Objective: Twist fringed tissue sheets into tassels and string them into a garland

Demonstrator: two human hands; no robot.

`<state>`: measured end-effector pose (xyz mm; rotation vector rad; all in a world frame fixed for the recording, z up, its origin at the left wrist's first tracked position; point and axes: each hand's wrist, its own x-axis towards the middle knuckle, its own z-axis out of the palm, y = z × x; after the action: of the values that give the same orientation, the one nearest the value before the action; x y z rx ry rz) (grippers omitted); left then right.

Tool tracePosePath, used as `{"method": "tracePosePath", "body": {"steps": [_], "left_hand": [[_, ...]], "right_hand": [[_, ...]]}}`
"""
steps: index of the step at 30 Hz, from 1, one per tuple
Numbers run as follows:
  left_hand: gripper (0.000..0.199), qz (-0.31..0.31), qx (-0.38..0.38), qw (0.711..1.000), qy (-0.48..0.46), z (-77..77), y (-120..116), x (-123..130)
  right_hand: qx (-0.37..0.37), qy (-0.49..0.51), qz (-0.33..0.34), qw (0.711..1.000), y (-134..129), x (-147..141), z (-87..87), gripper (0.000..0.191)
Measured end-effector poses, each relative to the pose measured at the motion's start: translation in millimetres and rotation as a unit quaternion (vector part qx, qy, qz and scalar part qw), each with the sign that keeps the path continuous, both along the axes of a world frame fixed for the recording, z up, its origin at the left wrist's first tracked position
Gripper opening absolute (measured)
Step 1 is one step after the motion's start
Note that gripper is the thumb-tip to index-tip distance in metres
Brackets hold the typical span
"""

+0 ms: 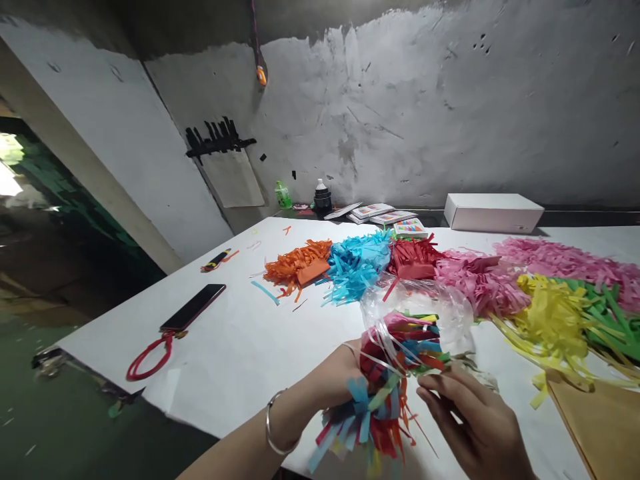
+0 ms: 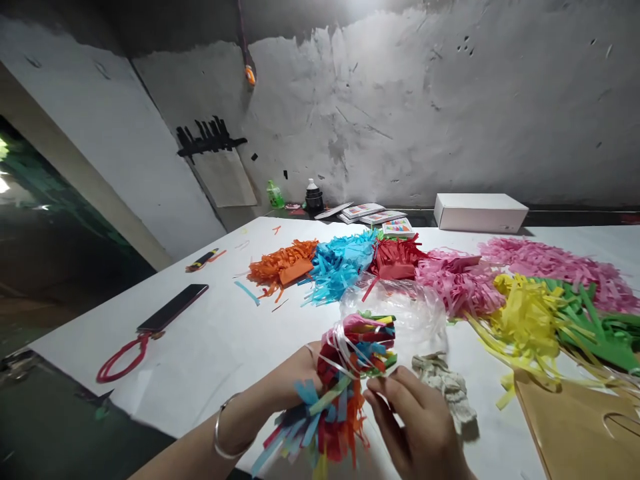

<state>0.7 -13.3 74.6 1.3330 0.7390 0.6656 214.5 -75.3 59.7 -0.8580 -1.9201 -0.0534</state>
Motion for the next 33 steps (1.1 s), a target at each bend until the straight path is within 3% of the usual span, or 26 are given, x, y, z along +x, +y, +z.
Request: {"method": "tracePosePath", "body": {"steps": [6,11,14,21,25,29,33], "left_hand": [[0.058,0.016,0.062,0.996,-0.056,9.3,-17,21],[0.031,0.079,0.084,0.993,0.030,-11.1,-22,23],[0.034,0.096,0.097,0.988,0.065,-19.2,-23,22],[0.042,0.127,0.107,0.978,0.123,-30.1,-31,22],[0.039,0.138,0.091,0.977,0.136,-35.6,-34,21],[0.050,0.134,0.105,0.983,0.070,-35.8,-38,22],[0.058,0.124,0.095,0.987,0.035,-35.9,-41,22]], "right_hand": [[0.096,-0.054,-0.107,0.988,7,-33,-11.2,0.017],[-0.023,0.075,-0.062,0.995,8,-32,-8.1,0.009],[-0.024,0.098,-0.106,0.989,8,-31,-9.1,0.005],[0.079,-0.050,-0.231,0.968,12,-38,-28.5,0.013],[0.077,-0.084,-0.216,0.970,14,-35,-32.2,0.020],[0.020,-0.015,-0.157,0.987,14,-34,-24.1,0.020],[-0.016,0.044,-0.171,0.984,13,-36,-18.4,0.013]]}}
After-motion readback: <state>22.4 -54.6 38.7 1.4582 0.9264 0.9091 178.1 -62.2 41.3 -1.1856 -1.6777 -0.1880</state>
